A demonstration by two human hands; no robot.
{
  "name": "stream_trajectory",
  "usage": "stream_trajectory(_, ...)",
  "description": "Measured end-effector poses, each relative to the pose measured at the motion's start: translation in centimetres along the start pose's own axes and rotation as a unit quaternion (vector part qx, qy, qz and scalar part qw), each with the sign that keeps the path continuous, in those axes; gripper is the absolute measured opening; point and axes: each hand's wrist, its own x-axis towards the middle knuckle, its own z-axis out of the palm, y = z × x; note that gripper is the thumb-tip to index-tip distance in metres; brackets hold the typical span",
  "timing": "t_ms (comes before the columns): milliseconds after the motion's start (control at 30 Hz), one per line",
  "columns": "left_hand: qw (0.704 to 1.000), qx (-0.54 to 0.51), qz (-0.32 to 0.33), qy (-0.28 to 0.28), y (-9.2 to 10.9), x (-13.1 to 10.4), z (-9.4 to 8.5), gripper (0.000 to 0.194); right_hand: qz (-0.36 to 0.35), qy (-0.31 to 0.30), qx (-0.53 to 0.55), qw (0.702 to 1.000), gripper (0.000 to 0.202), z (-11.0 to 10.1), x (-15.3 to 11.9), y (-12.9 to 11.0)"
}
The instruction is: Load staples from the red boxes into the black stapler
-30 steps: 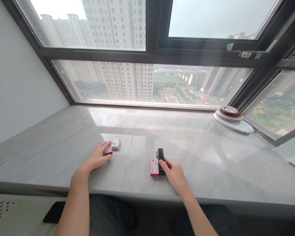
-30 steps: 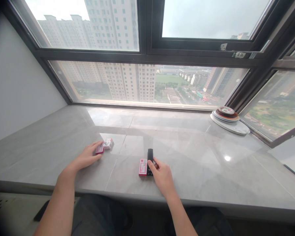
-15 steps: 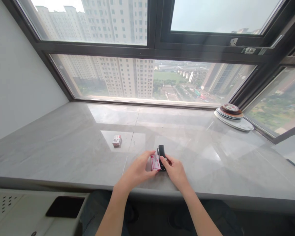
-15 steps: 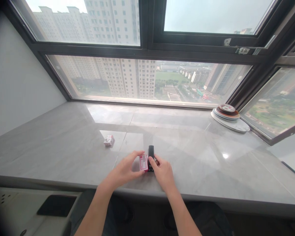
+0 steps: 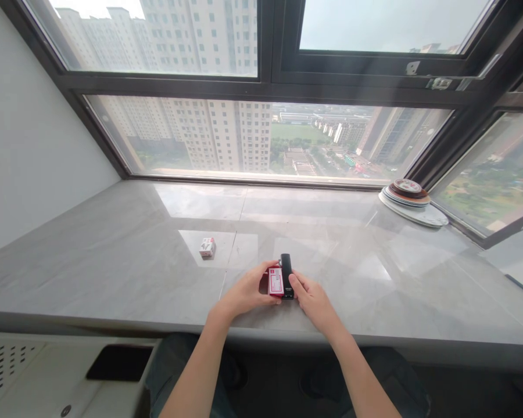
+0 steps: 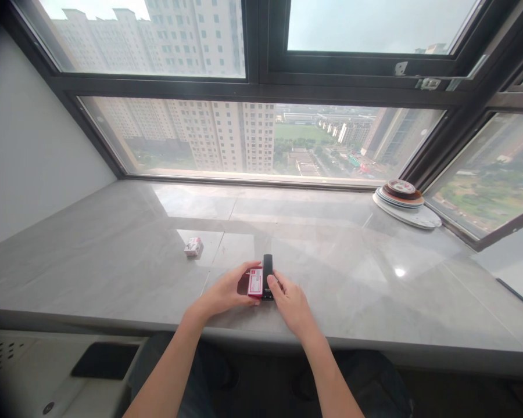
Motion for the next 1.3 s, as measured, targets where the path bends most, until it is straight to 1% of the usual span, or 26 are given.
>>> stream_trajectory(100, 0.999, 0.040, -0.001, 0.032, -0.2, -0.5, -0.4, 0.094, 0.011, -0.047, 0.011, 0.999, 0.069, -0.3, -0.1, 1.0)
stream_trajectory(133, 0.998, 0.052, -0.015, 0.044, -0.3, -0.8, -0.4, 0.091, 0.010, -0.056, 0.009, 0.998, 0.069, -0.3, 0.0, 1.3)
stream_trajectory(167, 0.996, 0.056, -0.035, 0.053, -0.3, -1.0, -0.2, 0.082, 0.008, -0.062, 0.004, 0.998, 0.068, -0.3, 0.0, 1.6)
stream_trajectory(233, 0.993, 0.048, -0.080, 0.070, -0.2, -1.2, 0.6, 0.059, 0.000, -0.070, -0.011, 0.997, 0.065, -0.1, 0.1, 2.0)
stream_trajectory(267, 0.991, 0.050, -0.096, 0.082, -0.2, -1.3, 1.2, 0.053, -0.006, -0.073, -0.018, 0.997, 0.063, 0.0, 0.1, 2.0)
stream_trajectory(400, 0.977, 0.124, -0.097, 0.146, 0.3, -1.0, 3.9, 0.051, -0.027, -0.081, -0.044, 0.995, 0.057, 0.1, -0.1, 1.3)
stream_trajectory(467, 0.976, 0.128, -0.090, 0.153, 0.3, -1.0, 4.4, 0.052, -0.026, -0.090, -0.050, 0.994, 0.060, -0.2, -0.4, 0.9)
stream_trajectory(500, 0.977, 0.119, -0.089, 0.152, 0.2, -1.0, 4.1, 0.053, -0.020, -0.096, -0.050, 0.994, 0.066, -0.4, -0.6, 0.8)
stream_trajectory(567, 0.973, 0.116, -0.104, 0.168, -0.3, -1.1, 2.2, 0.053, 0.002, -0.106, -0.053, 0.993, 0.086, -0.9, -1.0, 0.8)
stream_trajectory(600, 0.965, 0.132, -0.126, 0.190, -0.7, -1.1, 0.6, 0.052, 0.014, -0.109, -0.057, 0.992, 0.095, -1.0, -1.2, 1.0)
stream_trajectory(633, 0.947, 0.163, -0.157, 0.228, -1.3, -1.1, -1.4, 0.051, 0.023, -0.109, -0.062, 0.992, 0.101, -1.1, -1.4, 1.1)
stream_trajectory(667, 0.915, 0.207, -0.209, 0.275, -1.9, -1.0, -3.7, 0.048, 0.030, -0.108, -0.070, 0.991, 0.104, -1.2, -1.5, 1.2)
stream_trajectory(700, 0.874, 0.247, -0.275, 0.316, -2.6, -0.8, -6.1, 0.046, 0.033, -0.104, -0.081, 0.991, 0.104, -1.1, -1.6, 1.2)
stream_trajectory(733, 0.852, 0.258, -0.309, 0.334, -3.3, -0.6, -8.4, 0.047, 0.031, -0.098, -0.095, 0.990, 0.104, -0.9, -1.6, 1.2)
stream_trajectory(767, 0.843, 0.262, -0.328, 0.337, -4.0, -0.2, -10.4, 0.048, 0.027, -0.091, -0.111, 0.989, 0.103, -0.7, -1.6, 1.1)
stream_trajectory(800, 0.839, 0.266, -0.342, 0.329, -4.5, 0.2, -11.8, 0.047, 0.021, -0.085, -0.128, 0.988, 0.103, -0.5, -1.5, 0.9)
stream_trajectory(833, 0.843, 0.266, -0.347, 0.315, -5.0, 0.7, -12.7, 0.044, 0.015, -0.079, -0.141, 0.987, 0.103, -0.2, -1.4, 0.7)
stream_trajectory(867, 0.851, 0.266, -0.343, 0.296, -5.3, 1.4, -13.0, 0.041, 0.010, -0.076, -0.149, 0.986, 0.101, 0.0, -1.3, 0.4)
stream_trajectory(900, 0.862, 0.266, -0.334, 0.274, -5.4, 2.1, -12.6, 0.038, 0.005, -0.075, -0.152, 0.986, 0.098, 0.1, -1.1, 0.1)
stream_trajectory(933, 0.874, 0.266, -0.318, 0.252, -5.4, 2.8, -11.6, 0.036, 0.000, -0.076, -0.151, 0.986, 0.094, 0.3, -0.9, -0.2)
stream_trajectory(967, 0.888, 0.265, -0.298, 0.230, -5.2, 3.5, -10.2, 0.036, -0.005, -0.078, -0.148, 0.986, 0.090, 0.3, -0.7, -0.4)
stream_trajectory(1067, 0.921, 0.264, -0.230, 0.172, -4.2, 5.1, -4.9, 0.038, -0.021, -0.086, -0.142, 0.986, 0.081, 0.4, 0.0, -0.7)
stream_trajectory(1133, 0.935, 0.263, -0.190, 0.143, -3.4, 5.4, -1.9, 0.039, -0.030, -0.091, -0.140, 0.986, 0.078, 0.4, 0.3, -0.6)
stream_trajectory(1167, 0.939, 0.263, -0.176, 0.133, -3.0, 5.4, -0.8, 0.041, -0.034, -0.093, -0.139, 0.985, 0.077, 0.4, 0.5, -0.5)
stream_trajectory(1233, 0.944, 0.264, -0.155, 0.121, -2.4, 5.0, 0.8, 0.046, -0.042, -0.097, -0.138, 0.985, 0.076, 0.4, 0.8, -0.3)
stream_trajectory(1300, 0.946, 0.265, -0.143, 0.118, -2.0, 4.4, 1.6, 0.051, -0.046, -0.103, -0.137, 0.984, 0.075, 0.5, 1.0, -0.1)
